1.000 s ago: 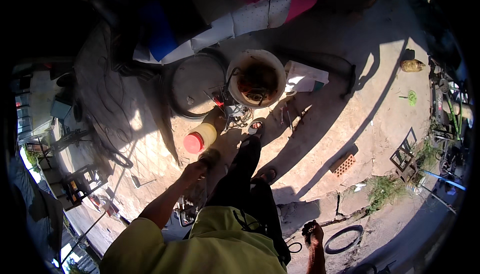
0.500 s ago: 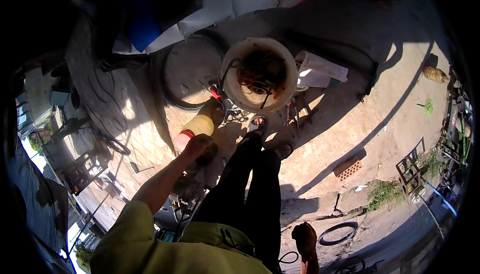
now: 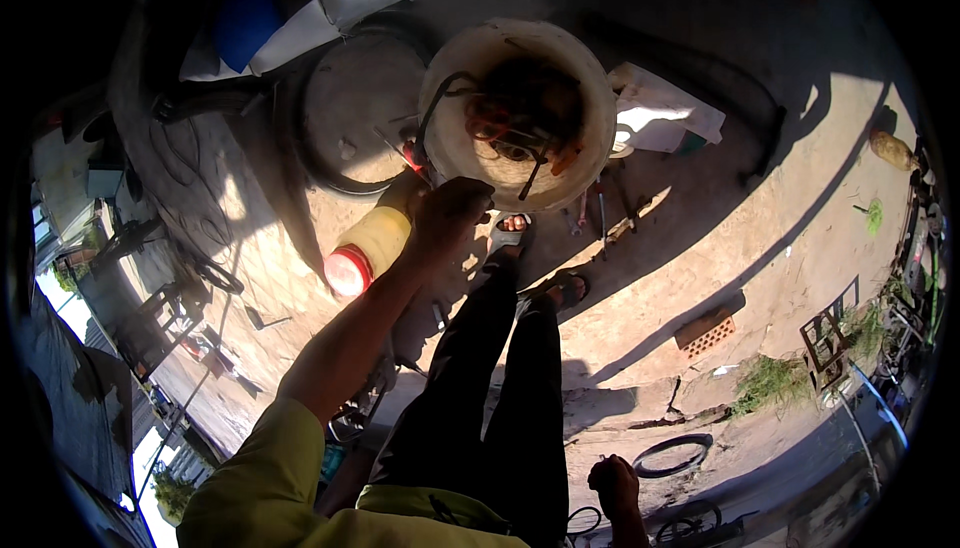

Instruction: The person sits on the ground and uses a screwdriver to open the casing of several small batteries. They manipulate the internal components and then close the casings. The person also handles a multimeter and connects it to the batteries.

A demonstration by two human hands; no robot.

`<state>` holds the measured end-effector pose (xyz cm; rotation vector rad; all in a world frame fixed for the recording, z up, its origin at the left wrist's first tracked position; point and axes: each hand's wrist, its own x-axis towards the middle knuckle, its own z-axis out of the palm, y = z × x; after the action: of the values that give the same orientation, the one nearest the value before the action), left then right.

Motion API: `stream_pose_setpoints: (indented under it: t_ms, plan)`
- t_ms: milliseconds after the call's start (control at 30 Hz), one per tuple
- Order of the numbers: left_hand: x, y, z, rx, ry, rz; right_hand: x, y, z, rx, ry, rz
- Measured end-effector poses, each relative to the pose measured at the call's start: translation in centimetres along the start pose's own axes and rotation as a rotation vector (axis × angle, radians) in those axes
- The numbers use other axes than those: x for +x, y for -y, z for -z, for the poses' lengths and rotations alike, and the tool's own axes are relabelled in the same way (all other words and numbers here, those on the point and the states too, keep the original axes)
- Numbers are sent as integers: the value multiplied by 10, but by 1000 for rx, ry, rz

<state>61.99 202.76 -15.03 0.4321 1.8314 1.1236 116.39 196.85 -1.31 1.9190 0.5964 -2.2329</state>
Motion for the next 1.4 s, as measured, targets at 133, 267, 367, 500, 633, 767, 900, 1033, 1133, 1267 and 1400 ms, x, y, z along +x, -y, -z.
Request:
stream_pose_setpoints:
  t_ms: [133, 267, 367, 500, 633, 767, 900, 1033, 1133, 1267, 1400]
  plan:
    - [77, 9, -37, 371, 123, -18, -11, -3, -8, -321, 43, -9]
    - [108, 57, -75, 828, 301, 54, -23, -45, 4, -427, 59, 111]
    - [110, 61, -77, 975, 393, 136, -33, -46, -14, 24, 4, 95]
    - [143, 80, -52, 931, 309, 72, -36, -74, -30, 470, -227, -79]
    - [116, -20, -50, 546, 375, 324, -55, -109, -45, 195, -131, 240]
    - [63, -88, -21, 334, 302, 310, -58, -155, -52, 759, -276, -125]
    - [-40, -129, 18, -134, 364, 333, -95, -145, -52, 951, -261, 23]
    - [-171, -187, 18, -290, 533, 291, -130, -164, -48, 1057, -331, 143]
    - [-181, -231, -32, -260, 689, 163, -138, -203, -36, 1143, -345, 187]
    - [-200, -301, -144, -378, 708, 99, -113, -301, -3, 747, -473, 532]
    - [-186, -336, -230, -241, 625, 4, -147, -319, 74, -441, -775, 525]
